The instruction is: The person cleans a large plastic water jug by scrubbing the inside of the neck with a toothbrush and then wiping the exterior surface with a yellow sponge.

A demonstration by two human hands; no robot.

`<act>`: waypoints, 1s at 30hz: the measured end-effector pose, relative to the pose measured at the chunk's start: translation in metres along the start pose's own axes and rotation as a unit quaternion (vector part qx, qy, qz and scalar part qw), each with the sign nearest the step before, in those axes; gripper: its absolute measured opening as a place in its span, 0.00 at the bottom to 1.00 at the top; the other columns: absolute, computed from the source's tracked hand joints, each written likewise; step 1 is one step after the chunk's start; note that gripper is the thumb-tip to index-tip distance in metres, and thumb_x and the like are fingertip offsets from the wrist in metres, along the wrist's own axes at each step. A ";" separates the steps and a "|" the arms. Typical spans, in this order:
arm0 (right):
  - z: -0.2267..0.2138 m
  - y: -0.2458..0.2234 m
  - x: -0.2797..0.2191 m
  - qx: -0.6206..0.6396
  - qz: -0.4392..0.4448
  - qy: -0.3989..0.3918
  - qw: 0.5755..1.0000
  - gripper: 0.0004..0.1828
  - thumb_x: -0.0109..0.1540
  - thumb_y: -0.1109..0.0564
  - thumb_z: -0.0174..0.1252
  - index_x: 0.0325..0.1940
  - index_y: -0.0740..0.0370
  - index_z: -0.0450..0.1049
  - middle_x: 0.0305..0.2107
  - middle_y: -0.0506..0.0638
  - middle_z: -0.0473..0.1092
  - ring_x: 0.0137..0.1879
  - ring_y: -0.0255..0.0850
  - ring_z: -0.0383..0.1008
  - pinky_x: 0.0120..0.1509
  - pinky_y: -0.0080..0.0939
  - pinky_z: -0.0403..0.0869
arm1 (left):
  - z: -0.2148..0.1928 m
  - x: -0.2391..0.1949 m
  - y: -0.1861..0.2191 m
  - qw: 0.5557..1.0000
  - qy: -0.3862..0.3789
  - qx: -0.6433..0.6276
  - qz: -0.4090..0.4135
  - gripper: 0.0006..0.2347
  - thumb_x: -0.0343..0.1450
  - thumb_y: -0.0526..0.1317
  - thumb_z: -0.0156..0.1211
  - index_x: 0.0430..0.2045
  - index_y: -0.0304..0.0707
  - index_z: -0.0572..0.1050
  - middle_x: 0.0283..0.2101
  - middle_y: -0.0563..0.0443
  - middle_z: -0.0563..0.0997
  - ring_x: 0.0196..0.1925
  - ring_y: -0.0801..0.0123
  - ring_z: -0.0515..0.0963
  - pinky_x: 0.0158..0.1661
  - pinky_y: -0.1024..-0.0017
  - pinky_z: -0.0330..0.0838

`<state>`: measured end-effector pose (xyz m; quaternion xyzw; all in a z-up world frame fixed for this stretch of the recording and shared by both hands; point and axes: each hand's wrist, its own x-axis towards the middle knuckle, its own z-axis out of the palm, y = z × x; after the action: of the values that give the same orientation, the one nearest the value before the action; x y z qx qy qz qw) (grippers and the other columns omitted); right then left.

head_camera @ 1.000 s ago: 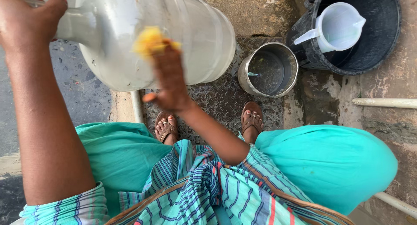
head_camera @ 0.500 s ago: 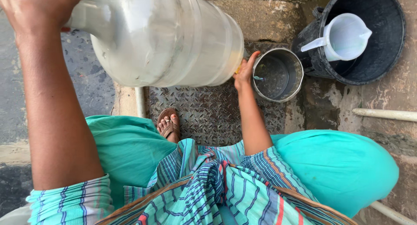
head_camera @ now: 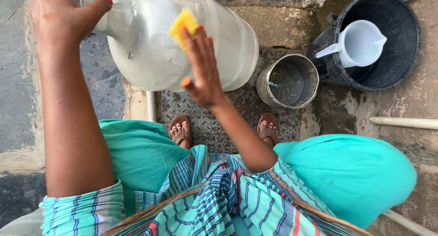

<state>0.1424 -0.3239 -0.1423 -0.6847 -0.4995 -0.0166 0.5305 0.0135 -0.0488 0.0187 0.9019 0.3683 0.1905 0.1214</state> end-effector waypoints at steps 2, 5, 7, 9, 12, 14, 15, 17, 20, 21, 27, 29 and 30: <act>0.007 0.000 -0.009 -0.033 0.013 -0.001 0.999 0.48 0.68 0.20 0.20 0.84 0.49 0.43 0.79 0.46 0.42 0.85 0.39 0.35 0.90 0.57 0.29 | 0.009 0.003 -0.007 0.996 -0.016 -0.046 -0.079 0.29 0.64 0.53 0.79 0.50 0.28 0.75 0.41 0.32 0.81 0.39 0.49 0.85 0.34 0.60 0.81; -0.001 0.057 -0.023 -0.147 0.094 0.106 0.979 0.46 0.71 0.23 0.20 0.82 0.56 0.45 0.80 0.52 0.45 0.86 0.46 0.39 0.90 0.60 0.36 | 0.018 0.004 -0.018 0.996 0.034 -0.050 0.067 0.25 0.67 0.49 0.81 0.47 0.28 0.78 0.44 0.32 0.83 0.45 0.42 0.82 0.44 0.50 0.77; -0.021 0.105 -0.039 -0.219 0.158 0.152 0.951 0.42 0.72 0.25 0.22 0.79 0.54 0.51 0.79 0.56 0.46 0.87 0.48 0.40 0.90 0.59 0.37 | 0.022 0.005 -0.022 0.996 0.035 -0.055 0.055 0.25 0.65 0.48 0.81 0.48 0.29 0.78 0.45 0.30 0.82 0.47 0.41 0.81 0.46 0.49 0.75; -0.039 0.141 -0.045 -0.144 0.221 0.157 0.952 0.42 0.71 0.26 0.25 0.78 0.54 0.53 0.79 0.59 0.45 0.86 0.49 0.41 0.88 0.56 0.40 | 0.026 0.010 -0.020 0.994 0.060 -0.045 0.082 0.24 0.64 0.47 0.80 0.48 0.29 0.79 0.44 0.30 0.82 0.46 0.40 0.81 0.46 0.48 0.75; -0.040 0.137 -0.042 0.057 0.245 0.112 0.961 0.48 0.71 0.24 0.24 0.82 0.61 0.44 0.79 0.61 0.44 0.85 0.53 0.41 0.87 0.57 0.42 | 0.032 0.011 -0.011 0.991 0.078 -0.038 0.102 0.22 0.64 0.46 0.79 0.46 0.32 0.81 0.38 0.33 0.83 0.40 0.44 0.82 0.42 0.50 0.78; -0.019 0.099 -0.025 0.029 0.146 0.118 0.982 0.47 0.73 0.22 0.22 0.83 0.58 0.42 0.81 0.58 0.44 0.88 0.53 0.40 0.93 0.56 0.41 | 0.036 0.014 0.000 0.997 0.032 -0.074 0.015 0.19 0.66 0.50 0.78 0.43 0.38 0.82 0.32 0.40 0.83 0.34 0.50 0.84 0.39 0.55 0.78; -0.008 0.073 -0.016 -0.001 0.101 0.112 0.988 0.50 0.71 0.20 0.20 0.84 0.56 0.40 0.80 0.55 0.41 0.87 0.52 0.37 0.92 0.55 0.39 | 0.037 0.016 0.005 0.995 0.059 -0.066 0.045 0.18 0.66 0.49 0.79 0.42 0.38 0.82 0.30 0.41 0.83 0.32 0.50 0.83 0.37 0.55 0.78; 0.004 0.013 -0.017 -0.022 0.030 0.081 0.996 0.54 0.66 0.16 0.18 0.85 0.51 0.39 0.80 0.51 0.37 0.86 0.48 0.32 0.91 0.56 0.35 | 0.039 0.012 0.013 0.988 0.104 -0.046 0.100 0.16 0.66 0.47 0.80 0.38 0.37 0.83 0.26 0.43 0.83 0.28 0.51 0.83 0.32 0.56 0.78; -0.007 -0.035 0.012 -0.102 -0.021 0.014 0.994 0.55 0.63 0.15 0.17 0.84 0.48 0.42 0.81 0.49 0.39 0.86 0.48 0.32 0.89 0.60 0.33 | 0.035 0.015 0.023 0.982 0.110 -0.057 0.141 0.16 0.64 0.44 0.76 0.40 0.35 0.82 0.28 0.44 0.82 0.30 0.53 0.84 0.33 0.57 0.78; -0.014 -0.041 0.027 -0.147 -0.030 -0.008 0.989 0.56 0.62 0.15 0.16 0.84 0.48 0.43 0.81 0.49 0.40 0.85 0.48 0.32 0.88 0.62 0.33 | 0.033 0.017 0.026 0.978 0.128 -0.052 0.159 0.16 0.63 0.44 0.77 0.39 0.36 0.81 0.30 0.43 0.83 0.31 0.52 0.84 0.34 0.57 0.78; -0.075 0.021 0.164 0.083 0.103 -0.103 0.986 0.52 0.68 0.19 0.22 0.79 0.57 0.57 0.75 0.62 0.59 0.82 0.59 0.56 0.84 0.58 0.56 | 0.044 0.015 0.046 0.989 0.082 -0.098 0.080 0.14 0.64 0.46 0.76 0.35 0.40 0.79 0.33 0.45 0.83 0.37 0.49 0.83 0.42 0.54 0.76; -0.067 0.013 0.167 0.059 0.151 -0.147 0.976 0.49 0.69 0.20 0.19 0.72 0.54 0.65 0.65 0.59 0.66 0.73 0.54 0.67 0.76 0.53 0.62 | 0.046 0.016 0.049 0.984 0.138 -0.063 0.093 0.16 0.62 0.45 0.77 0.32 0.36 0.77 0.31 0.42 0.81 0.39 0.45 0.81 0.40 0.52 0.74; -0.060 0.003 0.166 0.046 0.176 -0.170 0.969 0.48 0.69 0.20 0.17 0.69 0.52 0.69 0.60 0.58 0.70 0.68 0.51 0.73 0.73 0.50 0.65 | 0.048 0.016 0.048 0.982 0.150 -0.062 0.093 0.16 0.62 0.45 0.77 0.32 0.36 0.77 0.32 0.41 0.81 0.38 0.45 0.81 0.40 0.52 0.74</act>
<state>0.2581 -0.2578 -0.0269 -0.7291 -0.4544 0.2168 0.4636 0.0741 -0.0746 -0.0029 0.8839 0.2847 0.3568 0.1016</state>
